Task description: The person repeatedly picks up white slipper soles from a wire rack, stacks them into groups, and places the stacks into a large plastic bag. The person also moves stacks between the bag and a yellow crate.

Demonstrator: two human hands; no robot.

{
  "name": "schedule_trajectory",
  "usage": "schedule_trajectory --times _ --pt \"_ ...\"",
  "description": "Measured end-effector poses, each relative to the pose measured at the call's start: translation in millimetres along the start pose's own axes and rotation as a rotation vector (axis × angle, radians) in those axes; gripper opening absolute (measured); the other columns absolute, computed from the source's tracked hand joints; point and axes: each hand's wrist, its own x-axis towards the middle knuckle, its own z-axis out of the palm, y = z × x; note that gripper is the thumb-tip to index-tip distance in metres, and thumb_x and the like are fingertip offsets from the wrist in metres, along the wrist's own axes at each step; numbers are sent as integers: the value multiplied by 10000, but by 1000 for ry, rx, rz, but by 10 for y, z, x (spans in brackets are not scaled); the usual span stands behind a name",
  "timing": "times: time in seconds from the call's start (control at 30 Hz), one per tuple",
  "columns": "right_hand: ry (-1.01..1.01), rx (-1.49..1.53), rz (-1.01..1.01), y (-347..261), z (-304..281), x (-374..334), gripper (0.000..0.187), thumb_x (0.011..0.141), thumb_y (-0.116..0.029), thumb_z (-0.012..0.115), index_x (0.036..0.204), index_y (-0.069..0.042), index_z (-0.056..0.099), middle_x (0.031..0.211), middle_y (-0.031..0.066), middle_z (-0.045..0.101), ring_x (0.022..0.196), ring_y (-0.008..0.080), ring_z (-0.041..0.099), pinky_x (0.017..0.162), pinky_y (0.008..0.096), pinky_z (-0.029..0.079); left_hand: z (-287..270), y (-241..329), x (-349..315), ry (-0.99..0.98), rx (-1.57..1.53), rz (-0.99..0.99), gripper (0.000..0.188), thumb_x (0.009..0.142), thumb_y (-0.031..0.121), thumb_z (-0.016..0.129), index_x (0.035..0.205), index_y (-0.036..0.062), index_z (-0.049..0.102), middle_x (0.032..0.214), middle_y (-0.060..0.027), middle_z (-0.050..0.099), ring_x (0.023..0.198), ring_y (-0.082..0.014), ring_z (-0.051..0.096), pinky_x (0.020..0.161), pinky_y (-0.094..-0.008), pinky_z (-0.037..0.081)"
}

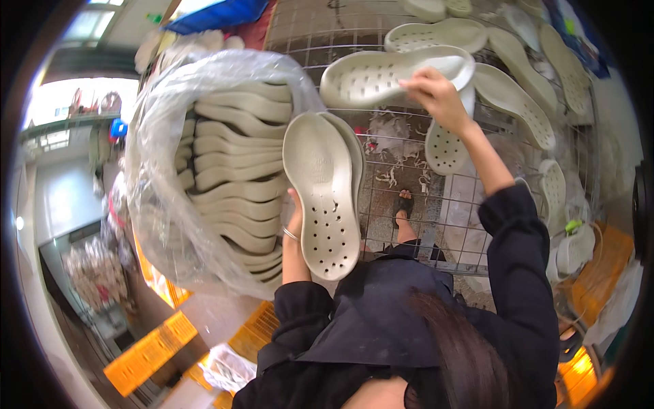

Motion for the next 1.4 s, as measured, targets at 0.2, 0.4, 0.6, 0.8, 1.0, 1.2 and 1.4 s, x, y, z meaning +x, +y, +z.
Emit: schedule_trajectory --times 0.2,0.4,0.6,0.8,1.0,1.2,1.4 --pt "-582 730 792 -1161 622 -945 448 863 -322 632 1191 -16 642 1250 176 598 1161 308 568 986 358 448 135 28 120 353 937 328 661 829 405 704 1289 -20 491 1138 -222 570 1064 -308 552 919 -411 438" --pt "-381 212 611 -1437 981 -1065 399 842 -233 654 1182 -27 626 1167 162 647 997 335 654 854 365 521 -133 -202 288 260 888 222 591 950 537 463 1006 -46 537 934 -176 552 902 -309 527 840 -421 425" --pt "-235 213 39 -1515 798 -905 392 812 -97 628 1203 -69 641 1358 109 549 1305 293 471 1101 410 341 -299 -413 -484 192 -261 264 872 911 717 100 1400 43 358 1406 -101 416 1302 -260 362 1113 -431 248" --pt "-268 458 905 -2029 1012 -1518 1101 751 -490 743 1487 51 128 1453 296 335 1387 359 312 1133 429 263 95 -685 -602 -118 -92 116 865 940 681 188 1508 29 165 1569 -143 178 1442 -298 179 1165 -466 161" --pt "-5 -323 531 -2039 1397 -1764 1210 576 -335 829 1487 5 110 1265 245 460 1068 409 571 904 447 508 -593 -23 -662 490 1425 762 890 754 444 725 1443 20 353 1454 -293 344 1389 -424 261 1129 -551 141" --pt "-62 -240 242 -2332 617 -1301 980 542 -263 774 1380 26 357 1181 209 527 1031 341 600 898 401 504 -1633 913 -1111 1084 1031 129 711 782 174 730 1385 -39 420 1195 -245 605 1119 -328 586 965 -407 430" --pt "-317 75 -141 -3220 1393 -596 991 521 -236 791 1381 8 363 1220 212 528 1115 364 556 924 437 471 -1548 1156 -2516 1010 258 929 200 853 20 607 1042 -32 646 871 -14 641 697 -54 543 598 -219 420"
